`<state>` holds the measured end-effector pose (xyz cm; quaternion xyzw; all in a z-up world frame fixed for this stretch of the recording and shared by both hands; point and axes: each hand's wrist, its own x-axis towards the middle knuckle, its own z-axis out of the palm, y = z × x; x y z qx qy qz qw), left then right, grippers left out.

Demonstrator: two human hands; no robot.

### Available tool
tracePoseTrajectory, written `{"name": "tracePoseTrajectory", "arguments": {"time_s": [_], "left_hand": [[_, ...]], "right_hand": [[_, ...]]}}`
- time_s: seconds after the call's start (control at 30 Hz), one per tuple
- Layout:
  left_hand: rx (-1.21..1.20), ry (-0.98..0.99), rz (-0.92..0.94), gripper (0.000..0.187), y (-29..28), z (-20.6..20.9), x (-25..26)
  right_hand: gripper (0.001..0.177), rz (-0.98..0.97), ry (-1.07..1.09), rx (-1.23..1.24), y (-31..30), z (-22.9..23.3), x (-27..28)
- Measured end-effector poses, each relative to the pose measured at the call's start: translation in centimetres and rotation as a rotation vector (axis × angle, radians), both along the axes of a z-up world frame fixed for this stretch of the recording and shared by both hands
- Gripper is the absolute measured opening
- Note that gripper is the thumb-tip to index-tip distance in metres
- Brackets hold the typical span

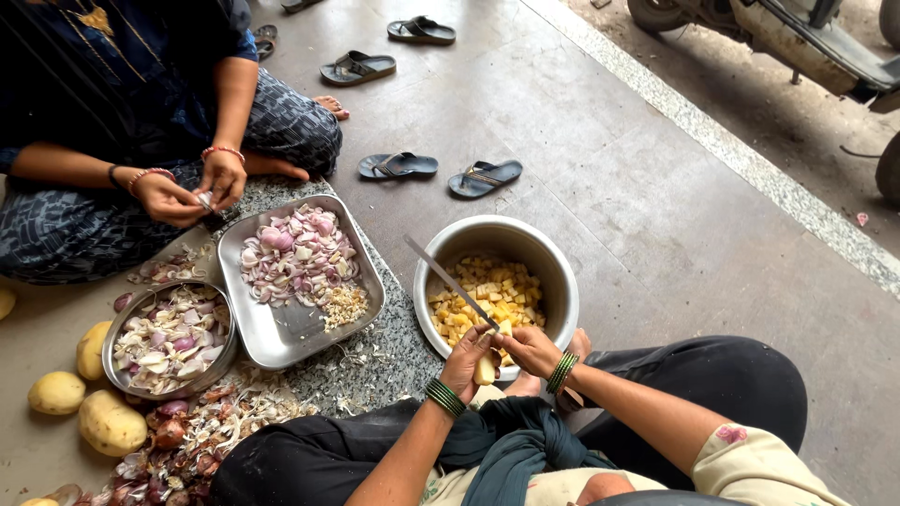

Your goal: The person uses a knife to peel and chop potatoes and ginger, placing the pieces into a metal pot while sitting on the floor next to another person peeling onions.

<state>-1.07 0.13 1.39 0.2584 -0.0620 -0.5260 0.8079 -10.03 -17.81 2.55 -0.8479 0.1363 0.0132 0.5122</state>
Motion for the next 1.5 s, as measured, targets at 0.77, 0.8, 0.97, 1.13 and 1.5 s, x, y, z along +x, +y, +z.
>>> {"name": "tracePoseTrajectory", "arguments": {"time_s": [0.77, 0.8, 0.97, 1.13, 1.5], "left_hand": [[0.030, -0.012, 0.009, 0.027, -0.1, -0.1, 0.0], [0.068, -0.043, 0.020, 0.027, -0.1, -0.2, 0.0], [0.113, -0.044, 0.041, 0.025, -0.4, -1.0, -0.1], [-0.007, 0.035, 0.018, 0.031, -0.6, -1.3, -0.3], [0.086, 0.163, 0.135, 0.038, -1.1, -5.0, 1.3]], "right_hand": [[0.042, -0.155, 0.237, 0.413, 0.5, 1.3, -0.1], [0.042, -0.157, 0.234, 0.414, 0.4, 1.1, 0.0], [0.049, -0.011, 0.130, 0.304, -0.2, -0.3, 0.2], [0.047, -0.098, 0.259, 0.450, -0.6, 0.4, 0.5], [0.053, -0.366, 0.304, 0.511, -3.7, -0.7, 1.5]]}}
